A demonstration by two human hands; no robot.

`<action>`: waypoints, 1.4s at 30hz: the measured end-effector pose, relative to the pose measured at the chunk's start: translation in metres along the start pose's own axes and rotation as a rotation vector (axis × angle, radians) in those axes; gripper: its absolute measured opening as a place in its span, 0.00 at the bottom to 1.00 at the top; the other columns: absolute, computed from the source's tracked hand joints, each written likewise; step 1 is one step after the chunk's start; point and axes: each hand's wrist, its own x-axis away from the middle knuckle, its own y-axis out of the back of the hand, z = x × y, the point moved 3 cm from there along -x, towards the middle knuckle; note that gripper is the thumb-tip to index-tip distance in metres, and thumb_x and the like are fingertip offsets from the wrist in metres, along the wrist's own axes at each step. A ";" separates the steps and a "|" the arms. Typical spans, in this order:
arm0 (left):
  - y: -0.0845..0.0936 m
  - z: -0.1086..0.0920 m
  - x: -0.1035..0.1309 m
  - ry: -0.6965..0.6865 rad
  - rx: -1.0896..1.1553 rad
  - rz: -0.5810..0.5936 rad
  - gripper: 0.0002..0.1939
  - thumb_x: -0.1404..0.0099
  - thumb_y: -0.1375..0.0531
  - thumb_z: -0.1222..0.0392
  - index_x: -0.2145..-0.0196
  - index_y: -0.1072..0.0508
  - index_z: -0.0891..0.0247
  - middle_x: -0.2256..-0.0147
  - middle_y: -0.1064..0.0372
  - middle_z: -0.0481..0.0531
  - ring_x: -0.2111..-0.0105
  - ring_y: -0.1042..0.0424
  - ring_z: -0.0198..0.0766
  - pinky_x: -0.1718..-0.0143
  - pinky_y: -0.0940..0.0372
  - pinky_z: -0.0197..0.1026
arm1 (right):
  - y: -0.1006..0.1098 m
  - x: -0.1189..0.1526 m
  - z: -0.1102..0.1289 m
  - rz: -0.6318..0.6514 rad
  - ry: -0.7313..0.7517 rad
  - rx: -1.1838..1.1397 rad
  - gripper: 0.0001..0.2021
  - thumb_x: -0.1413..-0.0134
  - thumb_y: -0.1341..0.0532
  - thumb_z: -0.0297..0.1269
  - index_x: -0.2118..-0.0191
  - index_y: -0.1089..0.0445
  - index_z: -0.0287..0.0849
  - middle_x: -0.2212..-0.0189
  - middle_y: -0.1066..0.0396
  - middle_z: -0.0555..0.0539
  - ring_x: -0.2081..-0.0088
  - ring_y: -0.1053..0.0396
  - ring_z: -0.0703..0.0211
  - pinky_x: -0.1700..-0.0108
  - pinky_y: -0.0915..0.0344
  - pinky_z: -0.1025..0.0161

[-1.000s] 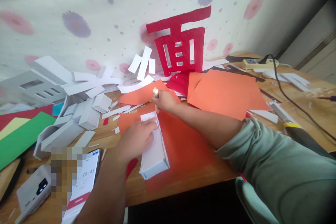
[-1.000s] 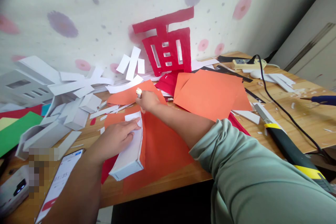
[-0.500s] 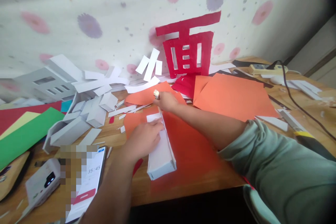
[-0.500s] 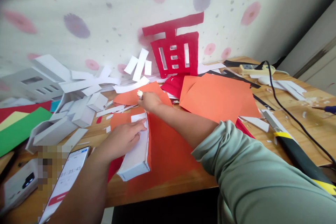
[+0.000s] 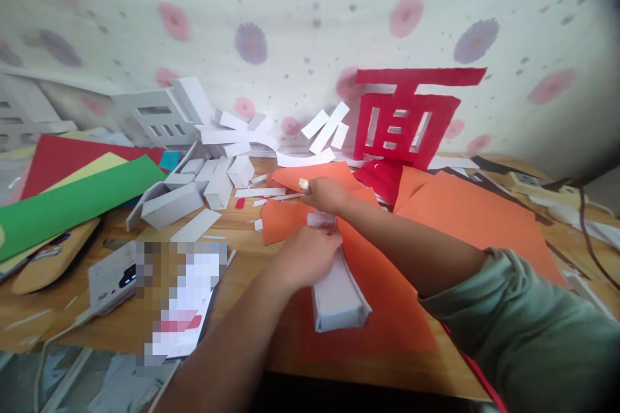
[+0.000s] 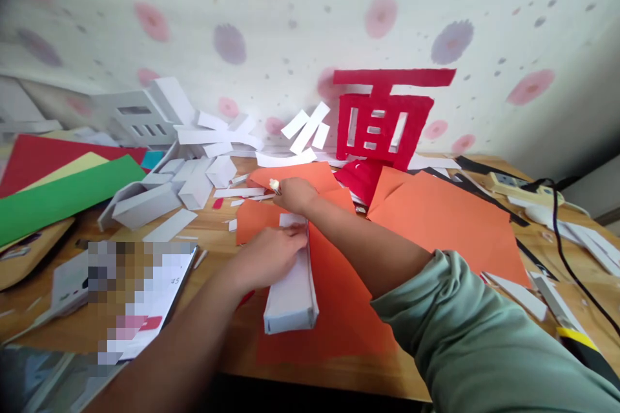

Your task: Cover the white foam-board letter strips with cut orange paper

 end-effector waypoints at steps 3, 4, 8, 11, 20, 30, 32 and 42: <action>-0.002 0.001 0.001 0.015 0.002 0.010 0.17 0.35 0.53 0.64 0.56 0.28 0.62 0.52 0.31 0.58 0.59 0.29 0.47 0.65 0.35 0.44 | -0.005 -0.004 0.009 0.018 -0.001 0.007 0.08 0.49 0.41 0.40 0.75 0.34 0.43 0.74 0.28 0.46 0.72 0.32 0.55 0.75 0.48 0.64; -0.002 0.001 0.001 0.019 0.004 0.016 0.16 0.35 0.53 0.64 0.57 0.27 0.63 0.52 0.31 0.58 0.60 0.29 0.47 0.67 0.35 0.44 | -0.007 -0.005 0.010 0.021 -0.004 0.010 0.09 0.49 0.41 0.39 0.76 0.35 0.43 0.75 0.29 0.46 0.73 0.32 0.55 0.75 0.49 0.64; -0.003 0.000 0.002 -0.005 -0.034 0.017 0.14 0.36 0.51 0.64 0.59 0.27 0.66 0.55 0.31 0.61 0.62 0.29 0.47 0.71 0.37 0.42 | -0.011 -0.010 0.013 0.025 -0.027 0.006 0.09 0.50 0.40 0.38 0.78 0.37 0.43 0.76 0.30 0.46 0.73 0.32 0.55 0.75 0.48 0.64; -0.005 0.000 0.001 -0.020 -0.032 0.014 0.14 0.38 0.50 0.63 0.60 0.27 0.66 0.55 0.31 0.62 0.62 0.29 0.48 0.74 0.38 0.42 | -0.010 -0.011 0.015 0.035 -0.036 -0.034 0.11 0.51 0.40 0.37 0.79 0.39 0.44 0.78 0.30 0.47 0.72 0.32 0.55 0.74 0.46 0.64; -0.002 -0.002 0.004 -0.071 -0.021 0.017 0.14 0.38 0.49 0.65 0.58 0.28 0.69 0.57 0.30 0.65 0.62 0.28 0.49 0.72 0.37 0.43 | -0.017 -0.010 -0.001 -0.006 -0.103 -0.374 0.12 0.47 0.43 0.38 0.79 0.39 0.43 0.81 0.28 0.46 0.76 0.29 0.59 0.74 0.35 0.66; -0.003 -0.003 0.004 -0.091 -0.039 -0.026 0.14 0.37 0.51 0.66 0.59 0.28 0.69 0.59 0.28 0.66 0.61 0.29 0.50 0.66 0.38 0.47 | -0.027 0.000 -0.044 -0.079 -0.220 -0.657 0.10 0.44 0.45 0.38 0.75 0.35 0.43 0.80 0.26 0.44 0.76 0.26 0.57 0.70 0.27 0.64; -0.003 -0.003 0.003 -0.100 -0.054 -0.025 0.13 0.37 0.50 0.67 0.59 0.28 0.69 0.58 0.28 0.67 0.61 0.29 0.50 0.66 0.38 0.47 | -0.024 0.005 -0.051 -0.096 -0.234 -0.666 0.10 0.44 0.44 0.38 0.75 0.34 0.43 0.80 0.25 0.44 0.77 0.26 0.57 0.70 0.27 0.63; -0.001 -0.004 0.003 -0.075 -0.063 -0.015 0.14 0.38 0.51 0.68 0.60 0.28 0.68 0.56 0.28 0.65 0.57 0.29 0.50 0.63 0.37 0.46 | -0.003 0.020 -0.065 -0.135 -0.198 -0.472 0.11 0.47 0.40 0.38 0.77 0.33 0.40 0.83 0.28 0.45 0.80 0.29 0.59 0.74 0.32 0.66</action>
